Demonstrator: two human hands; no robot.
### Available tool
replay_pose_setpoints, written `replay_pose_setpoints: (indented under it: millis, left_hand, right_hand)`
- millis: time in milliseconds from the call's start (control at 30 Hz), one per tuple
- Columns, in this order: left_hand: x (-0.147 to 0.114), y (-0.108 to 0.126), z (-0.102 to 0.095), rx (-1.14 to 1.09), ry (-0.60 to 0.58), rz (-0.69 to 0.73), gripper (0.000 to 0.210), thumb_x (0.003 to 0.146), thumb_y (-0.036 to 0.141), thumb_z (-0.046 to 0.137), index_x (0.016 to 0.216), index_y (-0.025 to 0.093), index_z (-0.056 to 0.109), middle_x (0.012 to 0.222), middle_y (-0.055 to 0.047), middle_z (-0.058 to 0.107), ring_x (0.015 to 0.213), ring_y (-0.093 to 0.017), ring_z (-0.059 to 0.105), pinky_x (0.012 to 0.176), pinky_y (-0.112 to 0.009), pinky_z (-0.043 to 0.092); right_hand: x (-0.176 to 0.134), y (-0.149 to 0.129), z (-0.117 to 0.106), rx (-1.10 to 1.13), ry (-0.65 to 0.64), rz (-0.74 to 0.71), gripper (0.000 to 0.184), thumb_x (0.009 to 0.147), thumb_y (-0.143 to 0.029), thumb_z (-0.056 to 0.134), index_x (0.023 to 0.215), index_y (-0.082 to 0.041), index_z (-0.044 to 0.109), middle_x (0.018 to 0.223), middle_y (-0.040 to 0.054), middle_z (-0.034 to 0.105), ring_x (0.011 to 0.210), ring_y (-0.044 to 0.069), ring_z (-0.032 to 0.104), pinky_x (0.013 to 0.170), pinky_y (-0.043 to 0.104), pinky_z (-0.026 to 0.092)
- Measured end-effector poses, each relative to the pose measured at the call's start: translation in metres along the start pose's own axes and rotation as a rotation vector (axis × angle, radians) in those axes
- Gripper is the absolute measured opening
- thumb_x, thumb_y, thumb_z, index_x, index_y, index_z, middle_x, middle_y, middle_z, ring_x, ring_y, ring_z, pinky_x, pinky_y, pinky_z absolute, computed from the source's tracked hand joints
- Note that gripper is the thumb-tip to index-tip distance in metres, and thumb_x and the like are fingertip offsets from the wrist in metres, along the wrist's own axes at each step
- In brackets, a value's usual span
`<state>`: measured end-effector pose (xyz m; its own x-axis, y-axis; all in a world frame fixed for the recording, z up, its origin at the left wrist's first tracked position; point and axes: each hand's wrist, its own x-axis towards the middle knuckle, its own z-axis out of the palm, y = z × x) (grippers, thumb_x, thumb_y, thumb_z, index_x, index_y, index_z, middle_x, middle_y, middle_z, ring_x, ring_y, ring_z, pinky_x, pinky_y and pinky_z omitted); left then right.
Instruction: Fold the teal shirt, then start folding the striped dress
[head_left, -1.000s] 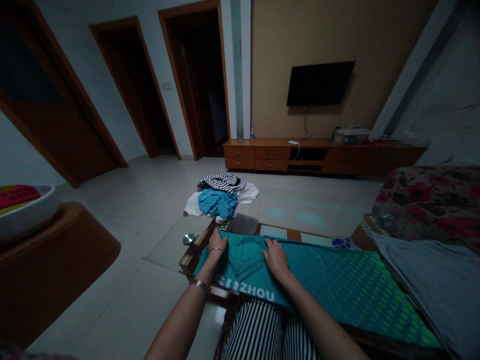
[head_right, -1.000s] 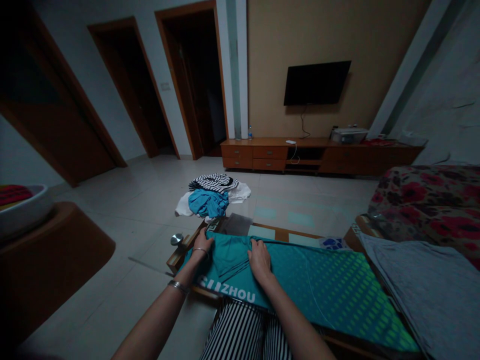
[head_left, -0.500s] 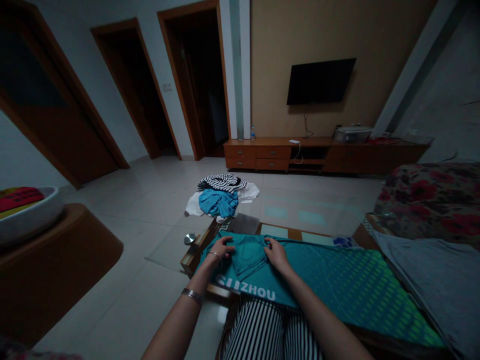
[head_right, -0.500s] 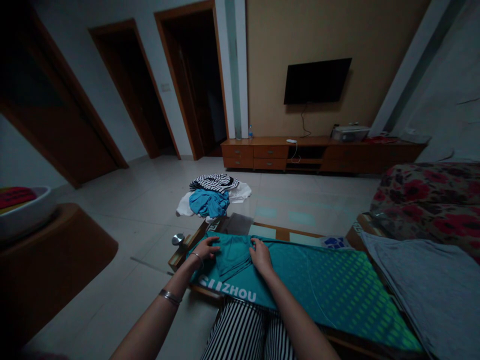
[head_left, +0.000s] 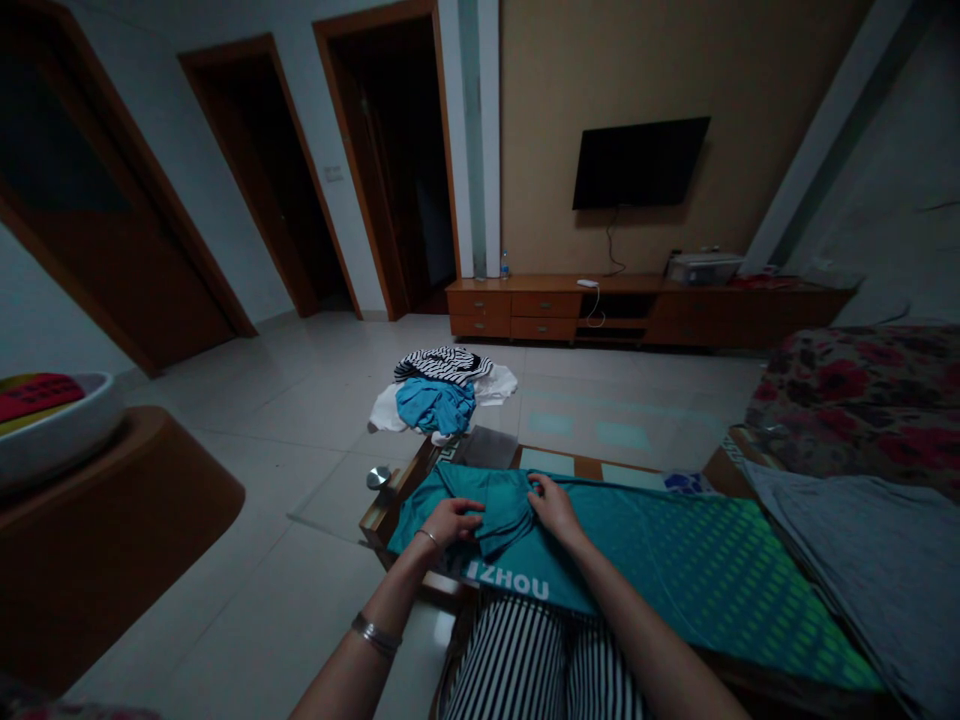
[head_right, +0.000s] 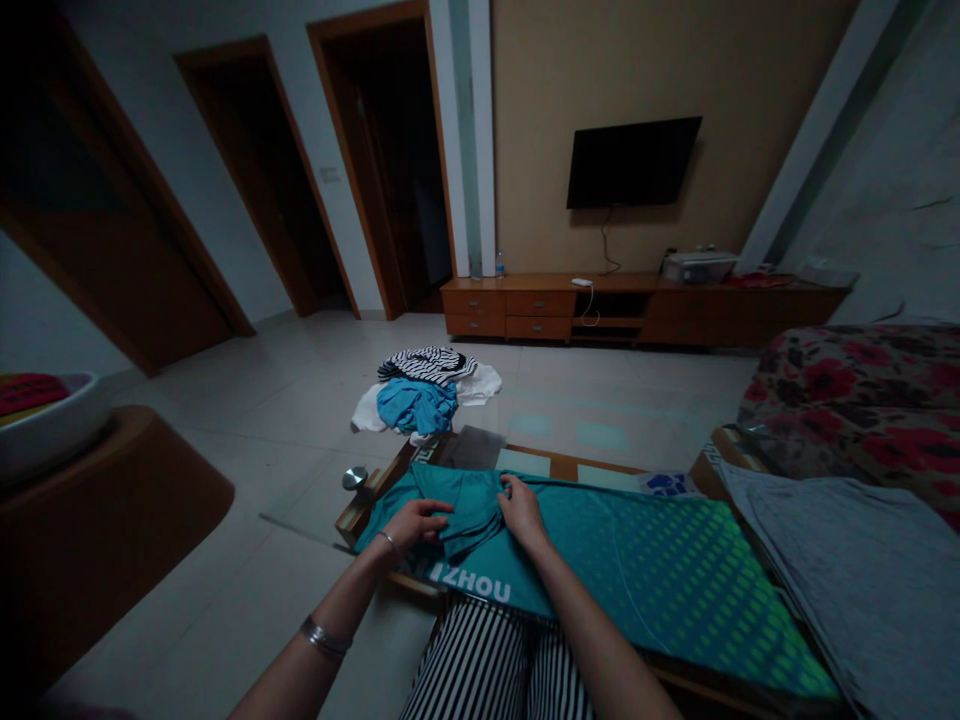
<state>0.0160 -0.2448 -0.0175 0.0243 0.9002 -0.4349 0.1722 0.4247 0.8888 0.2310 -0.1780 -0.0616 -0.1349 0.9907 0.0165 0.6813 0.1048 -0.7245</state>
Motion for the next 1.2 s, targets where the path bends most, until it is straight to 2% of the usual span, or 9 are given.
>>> replay_pose_setpoints:
  millis: [133, 200, 333, 433, 533, 733, 967, 1067, 1200]
  left_hand:
    - [-0.009, -0.005, -0.001, 0.012, -0.052, -0.005, 0.039, 0.072, 0.026, 0.070, 0.107, 0.009, 0.066, 0.069, 0.000, 0.060, 0.060, -0.010, 0.058, 0.066, -0.025, 0.052]
    - [-0.013, -0.007, -0.005, 0.220, -0.056, -0.005, 0.040, 0.077, 0.027, 0.065, 0.114, 0.011, 0.064, 0.070, -0.001, 0.062, 0.059, -0.013, 0.061, 0.063, -0.027, 0.053]
    - [-0.008, -0.006, -0.024, 0.723, 0.202, 0.092, 0.039, 0.080, 0.016, 0.060, 0.119, 0.017, 0.061, 0.089, -0.007, 0.068, 0.081, -0.019, 0.067, 0.077, -0.030, 0.052]
    - [0.011, 0.000, -0.048, 0.831, 0.398, 0.171, 0.050, 0.078, 0.004, 0.053, 0.126, 0.019, 0.056, 0.119, -0.012, 0.059, 0.114, -0.023, 0.054, 0.099, -0.033, 0.041]
    - [0.036, 0.005, -0.067, 0.917, 0.501, 0.223, 0.060, 0.075, 0.000, 0.050, 0.131, 0.021, 0.051, 0.127, -0.013, 0.053, 0.124, -0.025, 0.045, 0.103, -0.036, 0.035]
    - [0.077, 0.002, -0.082, 0.981, 0.448, 0.317, 0.052, 0.072, 0.000, 0.053, 0.119, 0.023, 0.062, 0.116, -0.006, 0.061, 0.113, -0.019, 0.051, 0.098, -0.030, 0.039]
    - [0.086, -0.001, -0.100, 1.010, 0.470, 0.340, 0.033, 0.076, 0.003, 0.049, 0.094, 0.019, 0.071, 0.103, -0.006, 0.067, 0.103, -0.017, 0.058, 0.095, -0.027, 0.043]
    - [0.080, 0.005, -0.098, 1.037, 0.534, 0.333, 0.033, 0.080, 0.005, 0.045, 0.098, 0.017, 0.070, 0.108, -0.009, 0.067, 0.105, -0.020, 0.058, 0.096, -0.031, 0.043]
    - [0.068, 0.002, -0.065, 1.110, 0.539, 0.437, 0.043, 0.086, 0.011, 0.041, 0.124, 0.019, 0.060, 0.137, -0.008, 0.053, 0.130, -0.023, 0.042, 0.109, -0.040, 0.031]
  right_hand:
    - [-0.004, 0.003, -0.005, -0.008, -0.038, -0.024, 0.038, 0.082, -0.017, 0.051, 0.119, -0.014, 0.060, 0.102, 0.0074, 0.068, 0.091, 0.016, 0.063, 0.083, 0.024, 0.045]
    - [-0.007, 0.006, -0.011, -0.063, -0.068, -0.039, 0.036, 0.083, -0.021, 0.052, 0.117, -0.015, 0.061, 0.102, 0.0076, 0.068, 0.093, 0.017, 0.063, 0.084, 0.026, 0.045]
    - [-0.011, 0.010, -0.022, -0.230, -0.024, -0.049, 0.034, 0.088, -0.028, 0.049, 0.117, -0.017, 0.062, 0.114, 0.0107, 0.064, 0.104, 0.021, 0.059, 0.090, 0.028, 0.042]
    - [-0.006, 0.010, -0.026, -0.293, 0.014, -0.091, 0.033, 0.091, -0.023, 0.043, 0.117, -0.016, 0.062, 0.117, 0.0107, 0.063, 0.111, 0.020, 0.055, 0.096, 0.028, 0.039]
    - [0.003, 0.008, -0.023, -0.320, -0.001, -0.122, 0.035, 0.090, -0.017, 0.041, 0.118, -0.014, 0.062, 0.115, 0.0108, 0.063, 0.111, 0.019, 0.055, 0.098, 0.026, 0.037]
    - [0.014, 0.009, -0.014, -0.405, 0.009, -0.089, 0.036, 0.091, -0.016, 0.039, 0.115, -0.019, 0.065, 0.108, 0.0108, 0.061, 0.106, 0.020, 0.054, 0.091, 0.026, 0.039]
    - [0.018, 0.018, -0.020, -0.393, 0.027, -0.081, 0.036, 0.092, -0.017, 0.039, 0.117, -0.022, 0.065, 0.108, 0.0094, 0.060, 0.104, 0.018, 0.054, 0.090, 0.023, 0.038]
    - [0.017, 0.011, -0.023, -0.396, 0.054, -0.093, 0.035, 0.093, -0.018, 0.039, 0.118, -0.019, 0.064, 0.108, 0.0107, 0.062, 0.104, 0.018, 0.055, 0.093, 0.025, 0.038]
    - [0.010, -0.011, -0.012, -0.364, 0.098, -0.322, 0.036, 0.094, -0.024, 0.041, 0.124, -0.018, 0.060, 0.122, 0.0113, 0.060, 0.115, 0.020, 0.052, 0.099, 0.031, 0.038]
